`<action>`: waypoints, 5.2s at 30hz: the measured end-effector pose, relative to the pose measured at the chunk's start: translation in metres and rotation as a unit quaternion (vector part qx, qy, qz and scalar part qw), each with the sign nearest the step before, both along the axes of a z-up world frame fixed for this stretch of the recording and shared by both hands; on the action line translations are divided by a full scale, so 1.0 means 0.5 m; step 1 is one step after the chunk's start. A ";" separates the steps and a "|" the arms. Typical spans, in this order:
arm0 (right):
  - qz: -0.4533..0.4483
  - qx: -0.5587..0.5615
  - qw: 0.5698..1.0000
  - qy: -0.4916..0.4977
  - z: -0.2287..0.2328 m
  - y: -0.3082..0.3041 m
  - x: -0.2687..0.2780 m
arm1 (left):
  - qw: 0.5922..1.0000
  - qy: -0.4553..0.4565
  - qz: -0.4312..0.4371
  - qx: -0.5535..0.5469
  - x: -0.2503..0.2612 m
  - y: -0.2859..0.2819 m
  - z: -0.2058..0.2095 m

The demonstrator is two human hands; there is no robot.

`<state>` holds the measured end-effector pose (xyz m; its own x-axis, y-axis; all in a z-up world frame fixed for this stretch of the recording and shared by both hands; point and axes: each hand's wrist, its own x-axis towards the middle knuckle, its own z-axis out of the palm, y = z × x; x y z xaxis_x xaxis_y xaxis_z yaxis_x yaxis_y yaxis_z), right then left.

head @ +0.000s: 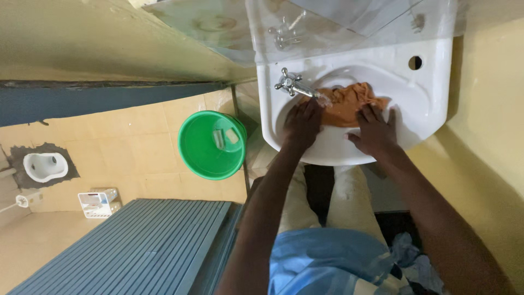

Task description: The person washes an orange cloth under running water at a white sink, then wipes the sink basin and the tiled wall above it. The person repeatedly rinses and wrings the cloth while cleaning the sink area.

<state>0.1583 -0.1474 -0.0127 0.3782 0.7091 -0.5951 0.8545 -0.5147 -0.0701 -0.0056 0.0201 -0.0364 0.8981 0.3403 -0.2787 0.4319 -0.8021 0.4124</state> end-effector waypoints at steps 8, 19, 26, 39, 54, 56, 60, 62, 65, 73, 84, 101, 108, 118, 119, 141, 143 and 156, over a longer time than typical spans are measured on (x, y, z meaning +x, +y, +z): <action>-0.106 0.065 0.992 -0.006 -0.017 -0.008 -0.057 | 0.999 0.028 0.019 0.040 0.059 -0.050 -0.075; -0.188 0.283 0.937 0.081 0.027 0.043 -0.050 | 0.953 -0.100 0.274 -0.080 0.055 -0.065 -0.047; -0.107 0.293 0.938 0.154 -0.036 0.211 0.004 | 0.922 0.065 0.335 -0.184 0.060 -0.048 -0.046; -0.308 0.423 0.815 0.247 -0.033 0.152 0.001 | 0.835 -0.238 0.483 -0.115 0.044 -0.017 0.036; -0.594 0.401 0.318 0.621 -0.103 0.133 -0.075 | 0.738 -0.264 0.407 -0.470 0.019 -0.100 -0.047; -0.590 0.407 0.426 0.552 -0.107 0.142 -0.079 | 0.689 -0.291 0.414 -0.518 0.009 -0.105 -0.031; -0.720 0.389 0.336 0.466 -0.130 0.172 -0.084 | 0.400 -0.150 0.628 -0.650 0.049 -0.063 -0.023; -0.739 0.377 0.288 0.479 -0.153 0.170 -0.101 | 0.350 -0.161 0.634 -0.671 0.086 -0.052 -0.029; -0.706 0.423 0.405 0.398 -0.189 0.181 -0.101 | 0.476 -0.272 0.540 -0.638 0.119 -0.047 -0.031; -0.690 0.194 0.419 0.558 -0.131 0.165 -0.085 | 0.619 -0.210 0.626 -0.426 0.146 -0.032 0.005; -0.653 0.227 0.363 0.625 -0.067 0.164 -0.074 | 0.758 -0.302 0.563 -0.129 0.143 -0.059 0.026; -0.674 0.291 0.421 0.533 -0.167 0.128 -0.060 | 0.943 -0.121 0.293 -0.106 0.103 -0.016 0.045; -0.745 0.292 0.352 0.486 -0.148 0.111 -0.056 | 0.816 -0.082 0.406 -0.403 0.122 -0.010 -0.194; -0.486 0.431 0.739 0.177 -0.123 -0.006 0.054 | 0.813 -0.198 0.495 -0.234 0.045 0.006 -0.016; -0.486 0.446 0.744 0.104 -0.104 -0.005 0.042 | 0.783 -0.218 0.550 -0.193 0.039 -0.019 0.022; -0.162 0.342 0.925 -0.026 -0.091 0.024 -0.029 | 0.996 0.062 0.050 0.027 0.059 -0.071 -0.050; -0.296 0.308 0.904 0.009 -0.112 0.029 -0.042 | 0.982 0.061 0.154 0.095 0.063 -0.066 -0.063; -0.633 0.247 0.441 0.587 -0.189 0.140 0.008 | 0.784 -0.171 0.313 -0.508 -0.012 -0.076 -0.025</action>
<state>0.1622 -0.0774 -0.1071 0.2935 0.5246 -0.7992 -0.8687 -0.2025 -0.4520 -0.0114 -0.0178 -0.0488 0.7250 0.5029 -0.4706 0.3350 0.3396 0.8789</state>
